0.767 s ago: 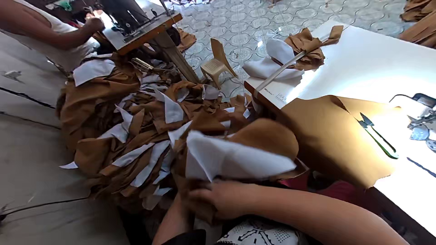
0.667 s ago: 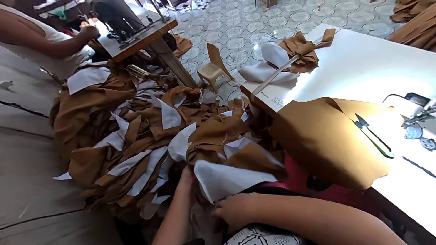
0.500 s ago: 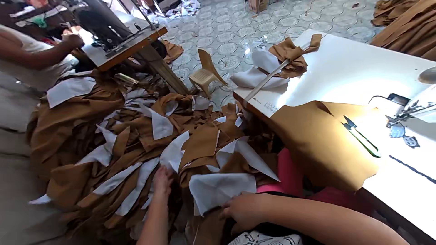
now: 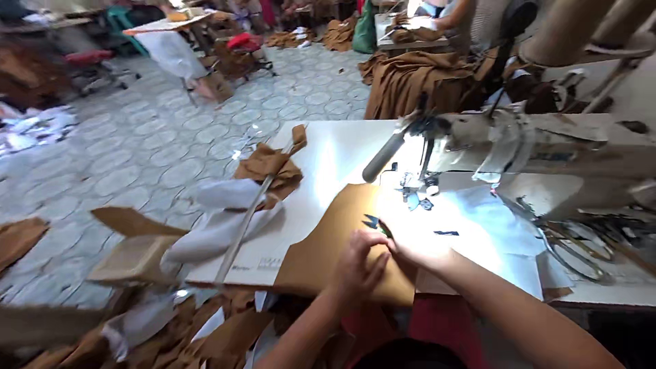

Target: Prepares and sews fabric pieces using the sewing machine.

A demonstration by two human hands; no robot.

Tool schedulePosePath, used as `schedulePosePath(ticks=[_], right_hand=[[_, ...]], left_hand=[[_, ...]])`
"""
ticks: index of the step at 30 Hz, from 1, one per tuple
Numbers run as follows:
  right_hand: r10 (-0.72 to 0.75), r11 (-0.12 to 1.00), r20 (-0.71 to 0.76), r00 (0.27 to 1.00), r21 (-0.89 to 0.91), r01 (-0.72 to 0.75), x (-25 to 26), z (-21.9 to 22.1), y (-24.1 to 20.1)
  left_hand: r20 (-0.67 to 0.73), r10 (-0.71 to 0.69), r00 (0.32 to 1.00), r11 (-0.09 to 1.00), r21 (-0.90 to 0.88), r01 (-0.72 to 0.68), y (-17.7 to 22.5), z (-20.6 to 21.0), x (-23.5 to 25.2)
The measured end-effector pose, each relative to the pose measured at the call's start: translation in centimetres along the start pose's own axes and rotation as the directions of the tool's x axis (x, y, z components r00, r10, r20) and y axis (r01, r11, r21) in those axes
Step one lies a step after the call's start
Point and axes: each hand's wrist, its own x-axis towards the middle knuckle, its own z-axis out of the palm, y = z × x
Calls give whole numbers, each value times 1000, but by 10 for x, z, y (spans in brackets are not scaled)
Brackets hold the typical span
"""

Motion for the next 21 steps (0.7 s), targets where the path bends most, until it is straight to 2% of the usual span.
schedulePosePath(ticks=[2,4,6,7,9,10,12,13,14,16,17,19,21], right_hand=[[48,998,-44,998,33,-47,5,8,6],[61,997,-12,998,52,-60,0,3,7],[76,994,77,994,74,-82,-15,-12,11],[89,989,68,994,109,-96,-28,-18,17],[184,965,-147,972,215,-150,-63,-19,39],[256,954,-296,920,229,-192,-83,-19,55],[350,936,-546,761,176,-304,-114,-22,99],[388,914,-606,694,159,-373,-126,-22,123],[453,878,-601,659,170,-448,-135,-22,143],[504,842,-591,630,176,-509,-144,-14,165],[459,868,-622,634,162,-469,-144,-8,167],[274,955,-679,681,111,-274,-136,-2,154],[66,993,-600,797,121,8,-117,-2,124]], left_hand=[[-9,59,998,998,-11,-59,5,25,-2],[53,70,996,996,42,-73,13,36,-16],[160,15,987,985,166,-42,17,37,-32],[225,-29,974,974,225,-23,17,35,-36],[359,-123,925,950,314,5,15,27,-38],[380,-145,913,943,332,11,14,25,-38],[382,-167,909,942,335,32,12,22,-35],[376,-165,912,940,339,30,10,23,-33],[366,-152,918,935,355,13,8,25,-30],[365,-126,922,932,361,-16,1,28,-26],[370,-118,922,938,347,-19,-1,28,-22],[350,-115,930,945,328,-6,-7,27,-17],[296,-134,946,954,297,43,-13,26,-14]])
